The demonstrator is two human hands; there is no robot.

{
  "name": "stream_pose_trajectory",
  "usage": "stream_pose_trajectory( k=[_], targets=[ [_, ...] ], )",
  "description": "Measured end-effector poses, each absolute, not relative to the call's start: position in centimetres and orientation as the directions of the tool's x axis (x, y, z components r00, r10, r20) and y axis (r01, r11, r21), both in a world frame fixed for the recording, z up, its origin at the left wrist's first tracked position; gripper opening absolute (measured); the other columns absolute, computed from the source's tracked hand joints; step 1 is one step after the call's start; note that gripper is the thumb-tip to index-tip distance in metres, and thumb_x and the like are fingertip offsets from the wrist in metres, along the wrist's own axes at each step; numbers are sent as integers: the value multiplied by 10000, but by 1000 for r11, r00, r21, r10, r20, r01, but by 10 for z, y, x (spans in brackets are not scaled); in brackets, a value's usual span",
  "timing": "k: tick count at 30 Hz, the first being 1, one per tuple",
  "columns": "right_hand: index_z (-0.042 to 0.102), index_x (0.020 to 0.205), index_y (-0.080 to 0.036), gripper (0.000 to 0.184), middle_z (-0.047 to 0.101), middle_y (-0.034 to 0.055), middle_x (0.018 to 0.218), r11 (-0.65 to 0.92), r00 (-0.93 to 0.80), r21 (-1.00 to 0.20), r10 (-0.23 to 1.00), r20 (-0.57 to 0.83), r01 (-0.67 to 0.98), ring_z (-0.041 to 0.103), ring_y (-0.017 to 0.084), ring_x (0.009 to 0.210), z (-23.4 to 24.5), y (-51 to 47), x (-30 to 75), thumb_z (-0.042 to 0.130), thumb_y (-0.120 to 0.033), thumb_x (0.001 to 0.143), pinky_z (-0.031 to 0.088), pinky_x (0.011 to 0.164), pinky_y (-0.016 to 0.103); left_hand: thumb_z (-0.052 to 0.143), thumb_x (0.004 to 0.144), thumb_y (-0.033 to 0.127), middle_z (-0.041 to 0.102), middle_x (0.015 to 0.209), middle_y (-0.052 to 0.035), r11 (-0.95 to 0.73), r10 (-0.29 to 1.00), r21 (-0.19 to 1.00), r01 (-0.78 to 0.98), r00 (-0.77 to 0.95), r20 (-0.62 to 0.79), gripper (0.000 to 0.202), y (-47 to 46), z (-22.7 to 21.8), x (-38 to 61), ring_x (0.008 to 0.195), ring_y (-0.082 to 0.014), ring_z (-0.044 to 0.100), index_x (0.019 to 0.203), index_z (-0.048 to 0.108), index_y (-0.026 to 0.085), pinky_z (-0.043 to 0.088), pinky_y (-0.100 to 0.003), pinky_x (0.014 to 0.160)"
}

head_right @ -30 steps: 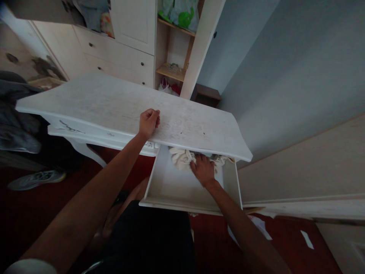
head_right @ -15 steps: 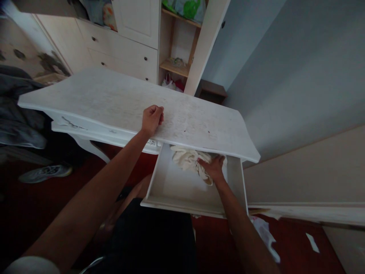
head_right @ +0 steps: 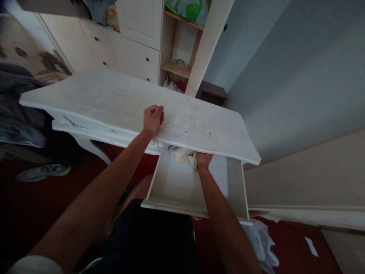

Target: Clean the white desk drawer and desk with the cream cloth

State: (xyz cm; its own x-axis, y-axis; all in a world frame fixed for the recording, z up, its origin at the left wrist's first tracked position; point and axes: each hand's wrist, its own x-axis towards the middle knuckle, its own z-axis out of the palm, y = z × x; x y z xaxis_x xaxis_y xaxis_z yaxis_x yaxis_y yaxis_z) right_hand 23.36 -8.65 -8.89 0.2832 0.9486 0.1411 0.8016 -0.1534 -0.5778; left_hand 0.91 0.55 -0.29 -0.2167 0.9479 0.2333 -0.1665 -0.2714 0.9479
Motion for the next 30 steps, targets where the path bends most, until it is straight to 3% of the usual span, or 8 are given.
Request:
stream_pose_trajectory(
  k=[2, 6, 10, 14, 20, 23, 27, 30],
  targets=[
    [650, 1243, -161, 472, 730, 85, 1180, -67, 436, -779, 857, 275, 624, 584, 254, 1215, -98, -87, 214, 549, -357, 826, 370, 1150, 488, 526, 893, 193, 486, 453, 53, -272, 946, 952, -140, -219, 238, 353, 6, -4, 10, 375, -65, 406, 546, 463, 210, 324, -189, 397],
    [689, 1157, -174, 492, 733, 82, 1184, 7, 487, -934, 852, 193, 357, 640, 247, 1160, -107, -90, 170, 672, -383, 711, 439, 1099, 435, 522, 874, 191, 485, 442, 54, -287, 938, 955, -78, -224, 263, 340, 6, -6, 11, 376, -73, 412, 539, 472, 214, 336, -195, 412],
    [713, 1057, -189, 356, 745, 67, 1116, -71, 282, -863, 956, 84, 500, 684, 263, 1093, -97, -95, 141, 618, -361, 760, 488, 1034, 427, 523, 867, 193, 484, 436, 53, -295, 936, 954, -57, -220, 276, 334, 6, -8, 12, 374, -81, 415, 538, 474, 218, 336, -204, 409],
    [698, 1077, -198, 307, 729, 81, 1160, 47, 70, -768, 991, 118, 638, 659, 276, 1164, -83, -97, 140, 638, -295, 792, 472, 1051, 425, 522, 870, 203, 481, 442, 52, -288, 938, 955, -71, -219, 267, 331, 6, -8, 11, 377, -84, 416, 543, 471, 219, 332, -207, 401],
    [623, 1274, -186, 509, 695, 108, 1257, 94, -137, -729, 991, 0, 678, 641, 282, 1168, -73, -103, 154, 717, -303, 787, 474, 1035, 448, 523, 871, 211, 494, 454, 48, -283, 938, 958, -38, -220, 268, 335, 4, -6, 11, 384, -80, 414, 542, 461, 217, 343, -200, 408],
    [601, 1302, -174, 616, 653, 121, 1306, 157, -246, -682, 969, -35, 714, 597, 280, 1207, -70, -114, 153, 757, -207, 707, 440, 1062, 453, 528, 869, 215, 495, 454, 47, -296, 935, 954, -40, -215, 281, 332, 4, -7, 10, 380, -81, 414, 542, 469, 217, 345, -201, 401],
    [669, 1108, -131, 517, 678, 98, 1141, 301, -539, -644, 817, -207, 703, 620, 267, 1065, -67, -133, 148, 804, -142, 609, 477, 967, 402, 523, 870, 206, 492, 455, 46, -293, 935, 956, -20, -214, 282, 335, 8, -9, 10, 385, -80, 422, 539, 468, 217, 348, -193, 396],
    [664, 1080, -110, 492, 668, 103, 1095, 403, -628, -569, 727, -277, 717, 608, 263, 1025, -62, -144, 141, 812, -161, 613, 480, 915, 368, 520, 868, 188, 488, 453, 48, -289, 934, 957, -9, -222, 280, 335, 10, -8, 10, 383, -75, 415, 539, 458, 217, 339, -184, 387]
  ],
)
